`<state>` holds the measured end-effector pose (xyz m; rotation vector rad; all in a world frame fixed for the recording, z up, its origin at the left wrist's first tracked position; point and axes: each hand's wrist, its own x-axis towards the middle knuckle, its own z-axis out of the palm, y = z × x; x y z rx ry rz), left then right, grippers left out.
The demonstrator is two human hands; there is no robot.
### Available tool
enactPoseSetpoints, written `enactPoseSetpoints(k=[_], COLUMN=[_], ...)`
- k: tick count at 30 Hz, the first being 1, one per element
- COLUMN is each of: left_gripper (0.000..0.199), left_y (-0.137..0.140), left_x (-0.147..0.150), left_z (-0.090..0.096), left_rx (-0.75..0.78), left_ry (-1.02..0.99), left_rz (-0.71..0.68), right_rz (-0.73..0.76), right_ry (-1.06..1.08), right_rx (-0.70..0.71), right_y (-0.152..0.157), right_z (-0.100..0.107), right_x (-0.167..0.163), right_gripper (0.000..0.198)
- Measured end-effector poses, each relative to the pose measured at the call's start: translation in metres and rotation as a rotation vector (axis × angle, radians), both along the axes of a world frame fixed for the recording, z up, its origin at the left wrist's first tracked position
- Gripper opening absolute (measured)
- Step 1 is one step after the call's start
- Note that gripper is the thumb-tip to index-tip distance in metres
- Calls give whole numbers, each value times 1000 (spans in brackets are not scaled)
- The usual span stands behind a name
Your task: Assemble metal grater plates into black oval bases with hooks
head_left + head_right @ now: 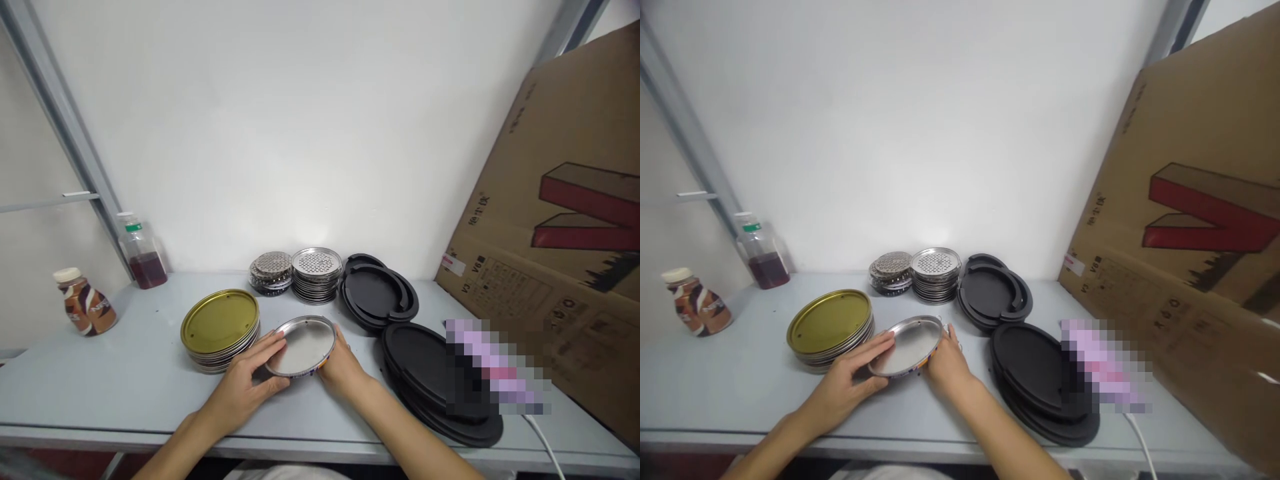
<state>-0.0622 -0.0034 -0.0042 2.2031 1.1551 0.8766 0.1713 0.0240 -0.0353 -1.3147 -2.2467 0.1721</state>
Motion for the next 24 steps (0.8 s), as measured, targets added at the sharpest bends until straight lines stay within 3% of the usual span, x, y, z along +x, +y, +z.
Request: enactPoseSetpoints(k=[5, 10, 16, 24], left_gripper=[57, 59, 62, 58], left_y=[1, 0, -11, -17], left_x=[0, 5, -1, -10], left_z=[-4, -10, -10, -17], left_rx=[45, 126, 199, 190], left_ry=[91, 174, 246, 273], left_rz=[36, 100, 95, 116], right_rz=[-210, -339, -283, -211], right_ry=[-95, -174, -266, -315], right_rx=[-146, -204, -215, -199], right_y=[-11, -25, -11, 5], right_z=[4, 12, 26, 27], right_x=[11, 20, 13, 10], right_gripper=[49, 46, 63, 57])
